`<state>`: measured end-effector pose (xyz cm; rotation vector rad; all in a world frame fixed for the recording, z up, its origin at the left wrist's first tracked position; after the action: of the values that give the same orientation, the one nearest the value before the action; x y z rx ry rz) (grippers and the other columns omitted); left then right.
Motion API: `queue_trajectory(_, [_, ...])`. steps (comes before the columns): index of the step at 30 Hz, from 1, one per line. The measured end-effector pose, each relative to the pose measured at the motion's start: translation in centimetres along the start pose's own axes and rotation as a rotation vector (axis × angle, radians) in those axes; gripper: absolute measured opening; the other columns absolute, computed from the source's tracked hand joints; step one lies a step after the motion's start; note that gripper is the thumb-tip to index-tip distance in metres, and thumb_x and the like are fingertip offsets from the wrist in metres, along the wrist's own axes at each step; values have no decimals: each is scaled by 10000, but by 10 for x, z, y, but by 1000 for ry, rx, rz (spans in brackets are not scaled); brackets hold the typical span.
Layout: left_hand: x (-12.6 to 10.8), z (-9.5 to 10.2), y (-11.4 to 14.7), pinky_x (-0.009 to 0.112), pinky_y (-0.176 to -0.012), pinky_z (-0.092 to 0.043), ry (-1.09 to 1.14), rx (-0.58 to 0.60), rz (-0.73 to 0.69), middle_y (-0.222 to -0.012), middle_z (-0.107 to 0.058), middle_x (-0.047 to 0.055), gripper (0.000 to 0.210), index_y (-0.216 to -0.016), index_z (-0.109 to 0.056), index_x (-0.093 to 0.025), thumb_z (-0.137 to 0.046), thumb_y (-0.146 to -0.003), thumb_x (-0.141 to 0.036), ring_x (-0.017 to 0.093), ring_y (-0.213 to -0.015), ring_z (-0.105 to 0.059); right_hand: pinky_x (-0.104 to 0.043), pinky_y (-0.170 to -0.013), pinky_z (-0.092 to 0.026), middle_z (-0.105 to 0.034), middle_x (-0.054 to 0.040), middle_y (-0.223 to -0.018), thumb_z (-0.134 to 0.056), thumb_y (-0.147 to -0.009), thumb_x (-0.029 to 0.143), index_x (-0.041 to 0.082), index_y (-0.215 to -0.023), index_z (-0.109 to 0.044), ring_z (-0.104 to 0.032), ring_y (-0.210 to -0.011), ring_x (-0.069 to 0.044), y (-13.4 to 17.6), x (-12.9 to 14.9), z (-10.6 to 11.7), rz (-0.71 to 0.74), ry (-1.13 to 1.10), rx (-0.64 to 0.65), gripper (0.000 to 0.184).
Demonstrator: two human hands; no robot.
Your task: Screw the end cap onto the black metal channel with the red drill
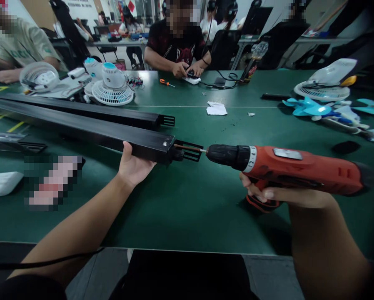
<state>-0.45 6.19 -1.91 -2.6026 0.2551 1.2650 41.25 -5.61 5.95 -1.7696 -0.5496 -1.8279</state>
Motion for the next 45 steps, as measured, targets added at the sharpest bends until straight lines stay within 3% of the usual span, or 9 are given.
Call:
queue_trajectory(6, [0, 1, 0, 638, -1523, -604, -10, 1, -7, -1765, -843, 144, 1076, -1751, -768, -307, -919, -981, -1044, 524, -1971, -468, -251, -503, -575, -807, -18, -803, -1016, -1150, 449, 287, -1389, -951, -688, -585, -166, -1, 2, 0, 55, 37, -13, 296])
queue_trajectory(13, [-1, -6, 2, 579, -1389, -714, 71, -62, -18, -1728, -869, 134, 983, -1734, -787, -306, -981, -1001, -933, 512, -1881, -612, -268, -481, -564, -784, -17, -800, -980, -1170, 419, 296, -1340, -961, -661, -567, -168, -1, 7, -2, 57, 52, 0, 211])
queue_trajectory(24, [-5, -11, 3, 498, -1331, -742, 38, -57, -14, -1700, -886, 104, 944, -1602, -857, -293, -1008, -955, -963, 479, -1900, -589, -254, -487, -558, -798, -26, -818, -995, -1155, 409, 294, -1409, -954, -672, -573, -164, -3, 6, -3, 73, -19, 22, 283])
queue_trajectory(31, [-5, -12, 3, 571, -1370, -720, 47, -54, -21, -1718, -869, 137, 956, -1709, -795, -301, -978, -1009, -926, 510, -1892, -593, -287, -463, -564, -779, -20, -777, -1030, -1119, 461, 298, -1358, -971, -624, -537, -171, -2, 1, -1, 20, -19, -6, 295])
queue_trajectory(36, [-5, -14, 3, 556, -1374, -720, 31, -57, -9, -1689, -880, 144, 1030, -1727, -785, -298, -974, -975, -976, 507, -1905, -574, -279, -462, -554, -770, -21, -771, -1027, -1121, 484, 302, -1329, -968, -651, -555, -180, 0, -2, 0, 11, -8, -32, 283])
queue_trajectory(45, [-5, -11, 1, 574, -1391, -702, 42, -40, 3, -1677, -887, 129, 1029, -1756, -771, -333, -973, -972, -967, 496, -1888, -598, -258, -513, -620, -780, -8, -820, -995, -1159, 399, 300, -1418, -951, -658, -583, -162, -6, 11, -4, 100, -7, 19, 280])
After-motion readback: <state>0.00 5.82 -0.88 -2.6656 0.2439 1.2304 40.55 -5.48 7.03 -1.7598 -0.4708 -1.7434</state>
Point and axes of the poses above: each hand's wrist, its own y-axis away from the middle knuckle, its own z-axis out of the back of the hand, x = y × z, the point moved 6 cm from there along -y, towards the middle knuckle
